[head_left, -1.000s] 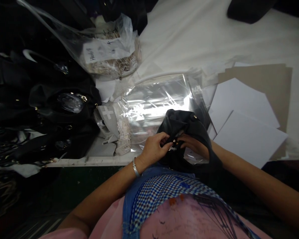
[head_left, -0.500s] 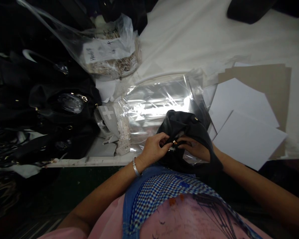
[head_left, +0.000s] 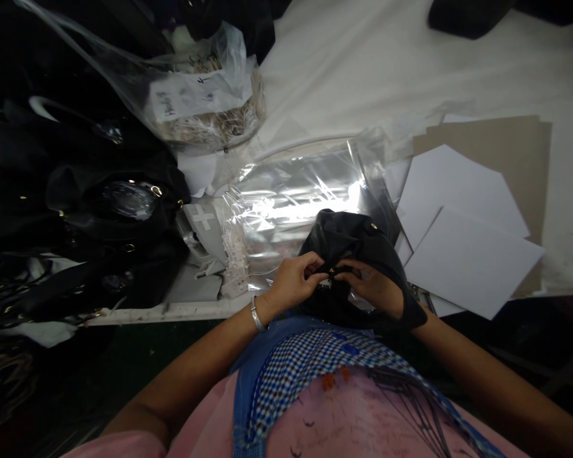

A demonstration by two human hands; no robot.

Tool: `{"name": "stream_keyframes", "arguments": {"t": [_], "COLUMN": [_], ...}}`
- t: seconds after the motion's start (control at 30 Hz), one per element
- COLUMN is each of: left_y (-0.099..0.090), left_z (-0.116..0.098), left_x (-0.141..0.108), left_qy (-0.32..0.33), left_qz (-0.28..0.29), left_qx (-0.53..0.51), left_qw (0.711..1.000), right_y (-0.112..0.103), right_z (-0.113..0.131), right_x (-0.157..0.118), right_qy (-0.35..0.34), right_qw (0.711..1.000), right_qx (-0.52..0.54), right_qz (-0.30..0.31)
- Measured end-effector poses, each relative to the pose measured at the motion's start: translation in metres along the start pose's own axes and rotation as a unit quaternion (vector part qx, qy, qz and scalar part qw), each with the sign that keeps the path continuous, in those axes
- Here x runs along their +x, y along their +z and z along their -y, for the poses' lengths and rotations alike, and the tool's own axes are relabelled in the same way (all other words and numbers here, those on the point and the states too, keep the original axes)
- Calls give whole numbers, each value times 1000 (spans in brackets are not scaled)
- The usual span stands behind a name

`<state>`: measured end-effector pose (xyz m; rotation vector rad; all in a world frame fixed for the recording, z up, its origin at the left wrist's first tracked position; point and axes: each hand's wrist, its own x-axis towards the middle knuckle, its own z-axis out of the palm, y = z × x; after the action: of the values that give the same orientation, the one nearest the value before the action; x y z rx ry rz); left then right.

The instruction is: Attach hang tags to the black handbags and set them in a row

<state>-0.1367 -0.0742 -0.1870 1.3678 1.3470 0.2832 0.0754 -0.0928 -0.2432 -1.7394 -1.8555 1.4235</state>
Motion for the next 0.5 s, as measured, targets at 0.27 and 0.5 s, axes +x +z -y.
{"name": "stream_keyframes", "arguments": {"t": [0.27,0.5], "left_y": [0,-3], "left_z": [2,20], "left_x": [-3,-1], "left_qy": [3,-14], "left_qz": [-36,-1], "left_qx": [3,-137], "left_qw": [999,990], "right_y": [2,9], "right_z": [24,27], "right_x": [-3,-2], "right_qy": [65,89], "right_qw": [997,995], "right_qx": [17,23], "right_qz": [-38,-50]}}
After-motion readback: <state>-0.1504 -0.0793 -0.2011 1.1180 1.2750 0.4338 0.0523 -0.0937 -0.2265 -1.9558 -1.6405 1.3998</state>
